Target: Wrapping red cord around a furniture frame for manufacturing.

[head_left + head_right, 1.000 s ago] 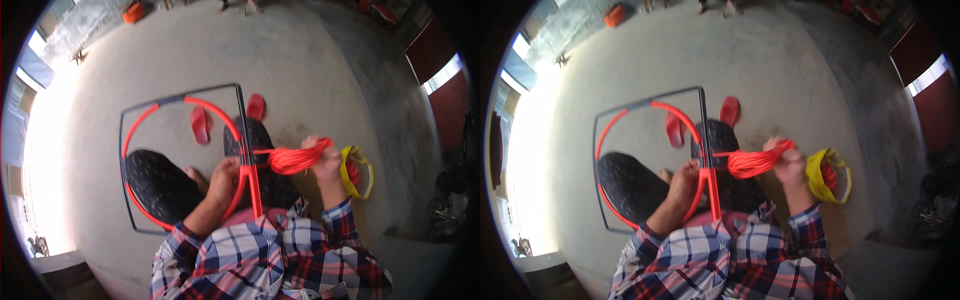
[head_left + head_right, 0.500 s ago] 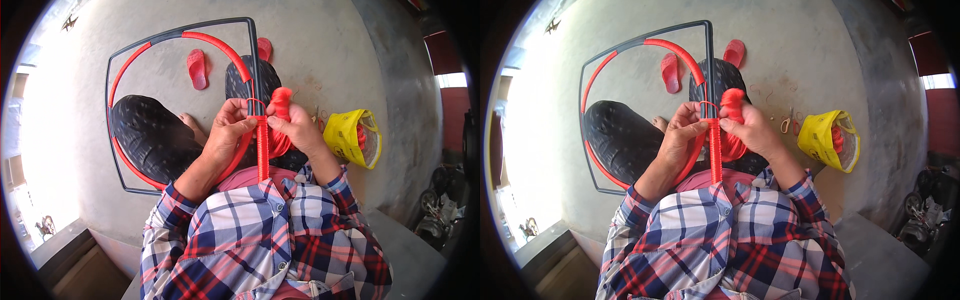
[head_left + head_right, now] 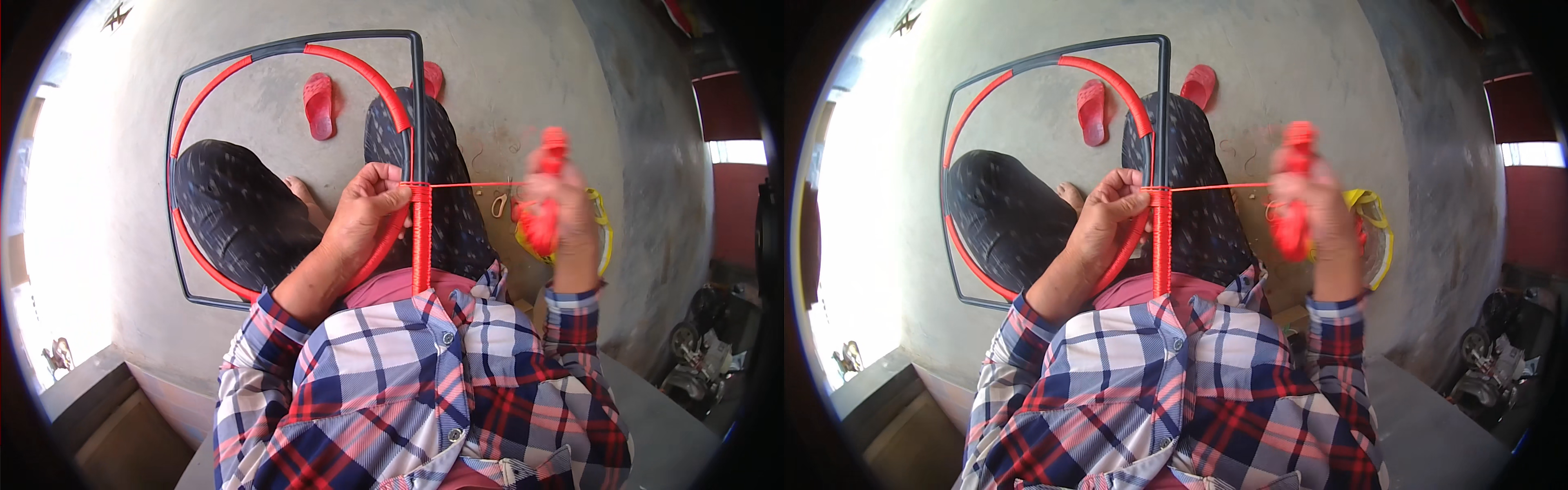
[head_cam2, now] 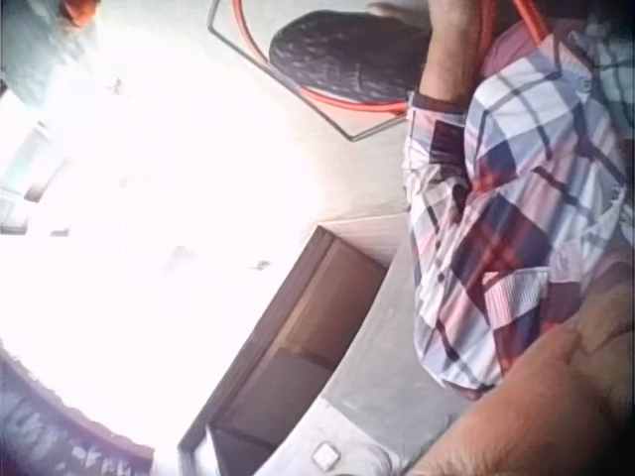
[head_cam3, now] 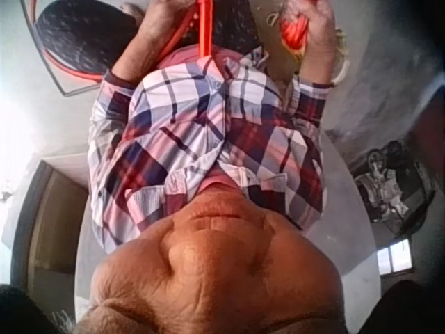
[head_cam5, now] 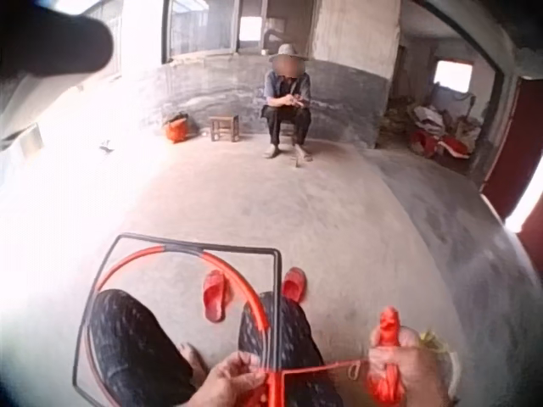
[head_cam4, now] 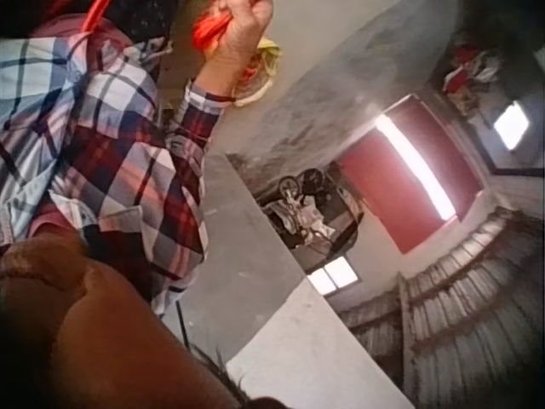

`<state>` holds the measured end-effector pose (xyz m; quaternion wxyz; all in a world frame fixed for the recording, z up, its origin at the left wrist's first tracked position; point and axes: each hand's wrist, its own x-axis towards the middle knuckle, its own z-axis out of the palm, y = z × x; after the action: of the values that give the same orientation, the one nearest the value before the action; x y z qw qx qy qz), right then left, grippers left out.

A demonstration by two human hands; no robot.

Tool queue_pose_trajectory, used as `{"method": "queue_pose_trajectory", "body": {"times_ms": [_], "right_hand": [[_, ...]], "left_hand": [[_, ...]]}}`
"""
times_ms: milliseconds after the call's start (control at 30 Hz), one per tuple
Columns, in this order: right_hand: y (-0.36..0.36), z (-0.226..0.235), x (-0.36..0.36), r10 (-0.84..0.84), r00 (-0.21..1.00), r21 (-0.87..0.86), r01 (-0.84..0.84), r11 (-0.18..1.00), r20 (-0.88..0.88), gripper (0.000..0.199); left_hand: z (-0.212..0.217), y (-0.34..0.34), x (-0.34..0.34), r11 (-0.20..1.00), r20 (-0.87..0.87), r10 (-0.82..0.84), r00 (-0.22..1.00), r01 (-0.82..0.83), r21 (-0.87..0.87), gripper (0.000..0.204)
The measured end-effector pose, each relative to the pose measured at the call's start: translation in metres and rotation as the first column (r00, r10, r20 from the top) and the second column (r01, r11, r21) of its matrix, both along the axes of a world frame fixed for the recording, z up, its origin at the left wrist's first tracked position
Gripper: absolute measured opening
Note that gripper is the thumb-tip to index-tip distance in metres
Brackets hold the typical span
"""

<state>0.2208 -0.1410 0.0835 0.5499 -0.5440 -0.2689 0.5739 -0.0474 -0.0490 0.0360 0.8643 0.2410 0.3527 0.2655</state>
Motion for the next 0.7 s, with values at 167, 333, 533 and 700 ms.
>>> {"method": "queue_pose_trajectory", "body": {"times_ms": [167,333,533,700], "right_hand": [[-0.086,-0.015,0.190,-0.349,0.860,0.356,0.480,0.802,-0.372,0.010],[-0.131,-0.030,0.206,-0.683,0.710,0.373,0.689,0.622,-0.173,0.020],[-0.040,-0.034,-0.010,0.355,0.872,-0.131,-0.330,0.935,0.337,0.040],[0.020,-0.027,-0.082,0.517,0.627,-0.257,-0.461,0.849,0.582,0.060]], "left_hand": [[-0.007,0.004,-0.004,0.995,0.062,0.016,0.998,-0.009,-0.102,0.019],[-0.016,0.007,0.001,0.988,0.075,0.054,0.996,-0.042,-0.148,0.025],[-0.010,0.002,-0.001,0.998,0.080,0.062,0.995,-0.062,-0.010,0.037],[0.009,-0.005,-0.002,0.998,0.017,0.052,0.998,-0.053,0.039,0.037]]}}
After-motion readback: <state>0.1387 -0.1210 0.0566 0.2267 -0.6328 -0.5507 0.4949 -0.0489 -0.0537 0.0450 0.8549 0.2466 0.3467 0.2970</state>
